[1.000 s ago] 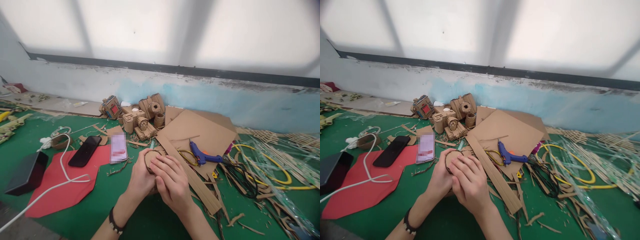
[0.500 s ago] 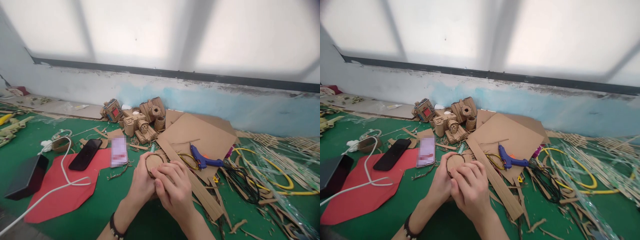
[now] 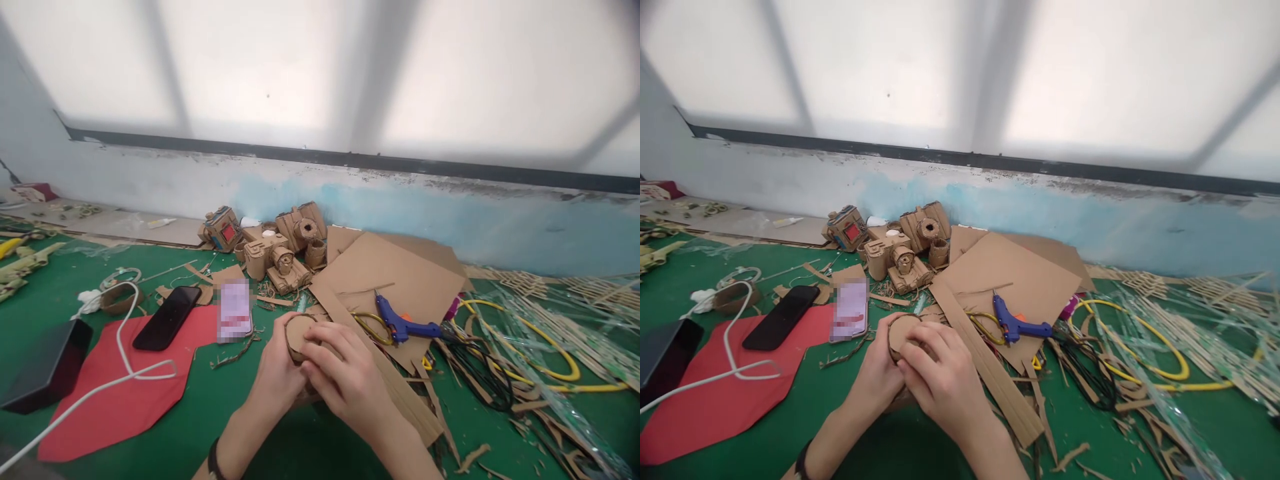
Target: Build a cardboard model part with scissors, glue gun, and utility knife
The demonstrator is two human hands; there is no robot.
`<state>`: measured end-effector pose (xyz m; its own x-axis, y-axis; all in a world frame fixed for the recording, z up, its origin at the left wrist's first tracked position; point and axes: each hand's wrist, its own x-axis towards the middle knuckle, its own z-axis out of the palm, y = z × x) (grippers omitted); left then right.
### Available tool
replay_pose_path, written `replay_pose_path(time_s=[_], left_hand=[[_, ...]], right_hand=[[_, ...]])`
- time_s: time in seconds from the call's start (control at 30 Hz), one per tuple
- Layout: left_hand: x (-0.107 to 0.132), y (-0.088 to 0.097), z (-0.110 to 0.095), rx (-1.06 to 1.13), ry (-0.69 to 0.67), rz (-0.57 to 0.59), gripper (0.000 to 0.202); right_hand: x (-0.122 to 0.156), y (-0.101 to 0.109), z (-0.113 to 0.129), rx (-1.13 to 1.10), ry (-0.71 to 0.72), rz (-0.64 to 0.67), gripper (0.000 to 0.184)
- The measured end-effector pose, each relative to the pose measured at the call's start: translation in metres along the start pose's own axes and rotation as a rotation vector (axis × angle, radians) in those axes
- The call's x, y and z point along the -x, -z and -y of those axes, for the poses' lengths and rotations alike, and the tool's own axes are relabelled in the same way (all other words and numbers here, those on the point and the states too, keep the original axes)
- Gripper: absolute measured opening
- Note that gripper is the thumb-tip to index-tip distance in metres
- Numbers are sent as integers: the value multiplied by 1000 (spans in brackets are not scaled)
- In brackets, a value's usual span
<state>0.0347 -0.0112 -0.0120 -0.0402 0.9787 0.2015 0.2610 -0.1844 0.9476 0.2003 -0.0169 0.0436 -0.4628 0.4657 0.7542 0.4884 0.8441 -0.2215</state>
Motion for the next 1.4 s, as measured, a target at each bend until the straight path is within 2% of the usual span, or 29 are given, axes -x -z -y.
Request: replay_pose_path(time_s=[0.1, 0.2, 0.37, 0.5, 0.73, 1.0, 1.23, 1.4], left_hand=[[0, 0, 4, -1, 11, 3, 65], [0, 5, -1, 17, 6, 33, 64], [-9, 24, -20, 86, -120, 208, 72], [-19, 29, -21, 75, -153, 291, 60], [-18, 24, -12, 0, -158, 262, 57], [-19, 26, -19, -35, -132, 251, 58], [-16, 21, -15, 30, -100, 212, 58], [-13, 18, -12, 35, -118, 190, 59]], right_hand=[[4, -7, -1, -17, -6, -29, 13], [5, -11, -1, -39, -6, -58, 15], [5, -13, 0, -45, 4, -114, 19], [7, -17, -2, -34, 15, -144, 23], [11, -21, -4, -34, 14, -165, 30], [11, -22, -3, -31, -2, -156, 34], [12, -21, -3, -38, 5, -148, 33], [16, -15, -13, -77, -88, -251, 43]])
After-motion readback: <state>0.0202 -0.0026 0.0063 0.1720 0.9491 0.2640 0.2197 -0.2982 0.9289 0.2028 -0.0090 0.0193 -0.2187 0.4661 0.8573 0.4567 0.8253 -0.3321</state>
